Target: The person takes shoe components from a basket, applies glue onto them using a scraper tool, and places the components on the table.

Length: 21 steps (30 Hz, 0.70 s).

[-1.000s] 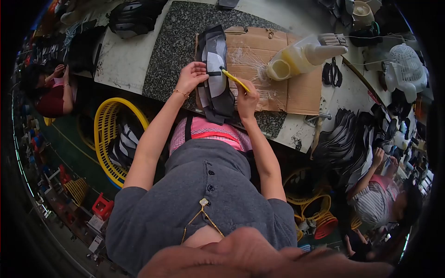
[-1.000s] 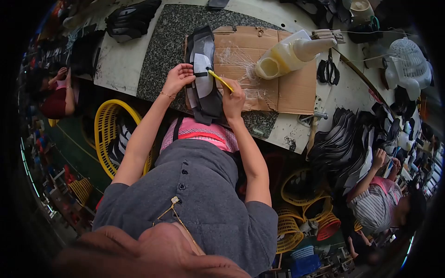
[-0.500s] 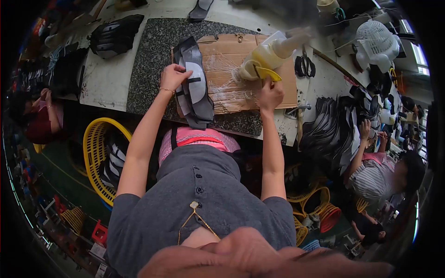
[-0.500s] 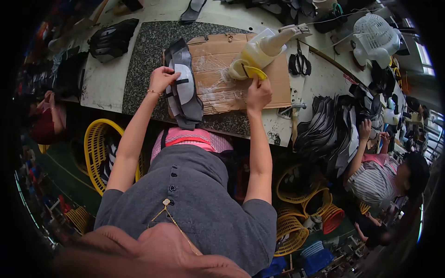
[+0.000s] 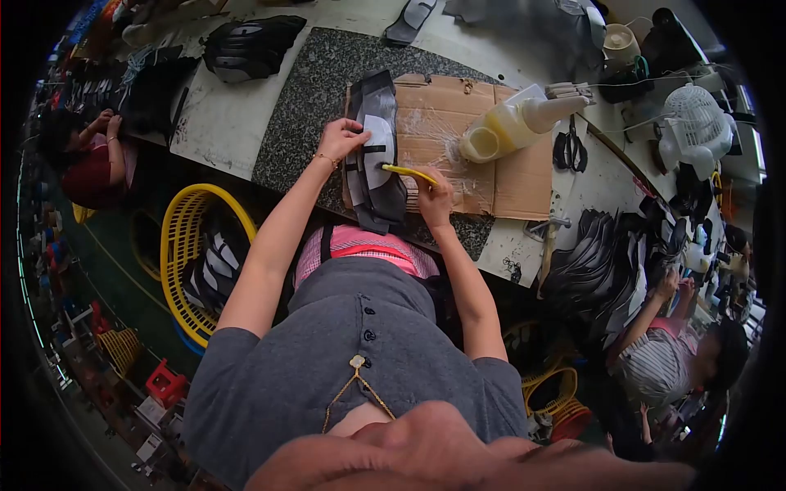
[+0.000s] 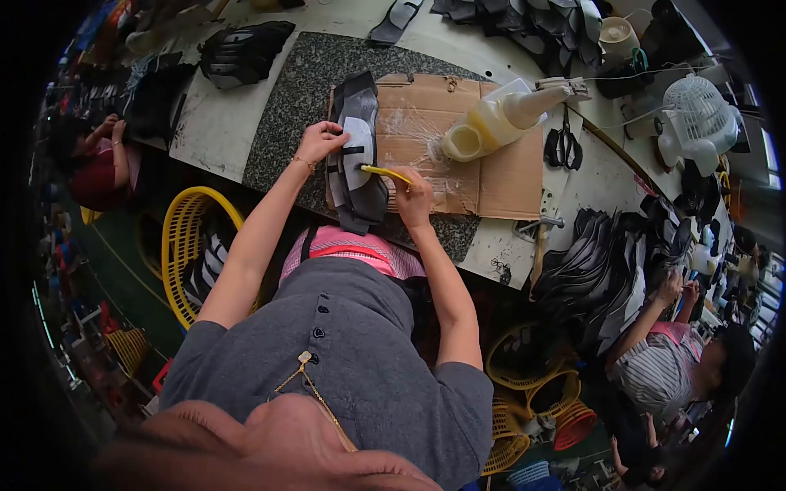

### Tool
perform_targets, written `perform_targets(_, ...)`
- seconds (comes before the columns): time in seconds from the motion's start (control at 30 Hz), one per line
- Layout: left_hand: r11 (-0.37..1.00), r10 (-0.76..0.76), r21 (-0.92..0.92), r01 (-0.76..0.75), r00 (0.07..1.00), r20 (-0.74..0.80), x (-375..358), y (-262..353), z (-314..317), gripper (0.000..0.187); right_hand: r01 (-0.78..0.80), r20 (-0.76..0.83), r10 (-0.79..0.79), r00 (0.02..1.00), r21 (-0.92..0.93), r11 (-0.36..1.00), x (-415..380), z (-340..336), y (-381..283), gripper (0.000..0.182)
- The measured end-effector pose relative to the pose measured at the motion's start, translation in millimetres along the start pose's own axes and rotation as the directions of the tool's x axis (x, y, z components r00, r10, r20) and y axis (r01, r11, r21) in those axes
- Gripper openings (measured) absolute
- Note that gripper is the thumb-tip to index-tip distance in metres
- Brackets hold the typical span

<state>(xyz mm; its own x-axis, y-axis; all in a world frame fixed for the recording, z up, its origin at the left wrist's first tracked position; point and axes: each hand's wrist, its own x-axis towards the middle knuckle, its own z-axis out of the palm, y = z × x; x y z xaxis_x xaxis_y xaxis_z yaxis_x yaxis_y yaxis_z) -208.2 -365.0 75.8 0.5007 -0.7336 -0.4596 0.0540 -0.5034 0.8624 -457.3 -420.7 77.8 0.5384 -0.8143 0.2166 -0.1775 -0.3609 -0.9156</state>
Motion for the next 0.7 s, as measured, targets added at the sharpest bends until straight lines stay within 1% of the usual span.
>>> perform_targets(0.03, 1.0, 0.002, 0.005, -0.002, 1.0, -0.001, 0, -2, 1, 0.036, 0.016, 0.125, -0.006, 0.992, -0.081, 0.997, -16, -13, 1, 0.012)
perform_targets(0.13, 1.0, 0.007, -0.027, -0.007, 1.0, -0.011, 1, -4, 1, 0.037, -0.018, 0.118, 0.032, 0.993, -0.117, 0.993, -30, -44, -8, 0.015)
perform_targets(0.23, 1.0, 0.01, -0.017, -0.01, 1.0, -0.012, -1, -1, 0, 0.036, -0.034, -0.013, 0.034, 0.999, -0.014, 0.999, -25, -37, -7, 0.012)
perform_targets(0.27, 1.0, 0.011, -0.006, -0.011, 1.0, -0.007, -2, 1, 0, 0.036, -0.031, -0.009, 0.031, 0.999, -0.006, 0.999, -23, -34, -20, 0.012)
perform_targets(0.37, 1.0, 0.005, -0.025, -0.004, 1.0, 0.019, -5, -1, -1, 0.034, 0.022, 0.085, -0.002, 0.996, -0.228, 0.973, -46, -30, -14, 0.013)
perform_targets(0.4, 1.0, 0.008, -0.028, -0.007, 1.0, 0.017, -3, 0, -1, 0.035, 0.008, 0.063, 0.005, 0.998, -0.207, 0.978, -52, -38, -15, 0.013)
perform_targets(0.5, 1.0, 0.011, -0.023, -0.01, 1.0, 0.011, -2, 1, -2, 0.034, -0.047, 0.07, 0.059, 0.996, -0.162, 0.986, -53, -46, -16, 0.013)
perform_targets(0.53, 1.0, 0.011, -0.023, -0.01, 1.0, 0.014, -5, 2, -2, 0.034, -0.043, 0.014, 0.045, 0.999, -0.153, 0.987, -47, -40, -13, 0.01)
perform_targets(0.6, 0.999, 0.011, -0.047, -0.01, 1.0, 0.023, -3, 1, -2, 0.034, -0.127, -0.008, 0.127, 0.992, -0.117, 0.985, -33, -24, -9, 0.01)
perform_targets(0.63, 1.0, 0.014, -0.025, -0.013, 1.0, 0.027, -4, 4, -2, 0.032, -0.167, -0.016, 0.167, 0.986, -0.098, 0.981, -26, -15, -11, 0.01)
perform_targets(0.7, 0.998, -0.031, -0.053, 0.034, 0.998, 0.052, -3, 10, -4, 0.029, -0.113, -0.158, 0.101, 0.982, -0.069, 0.991, -6, 8, -13, 0.01)
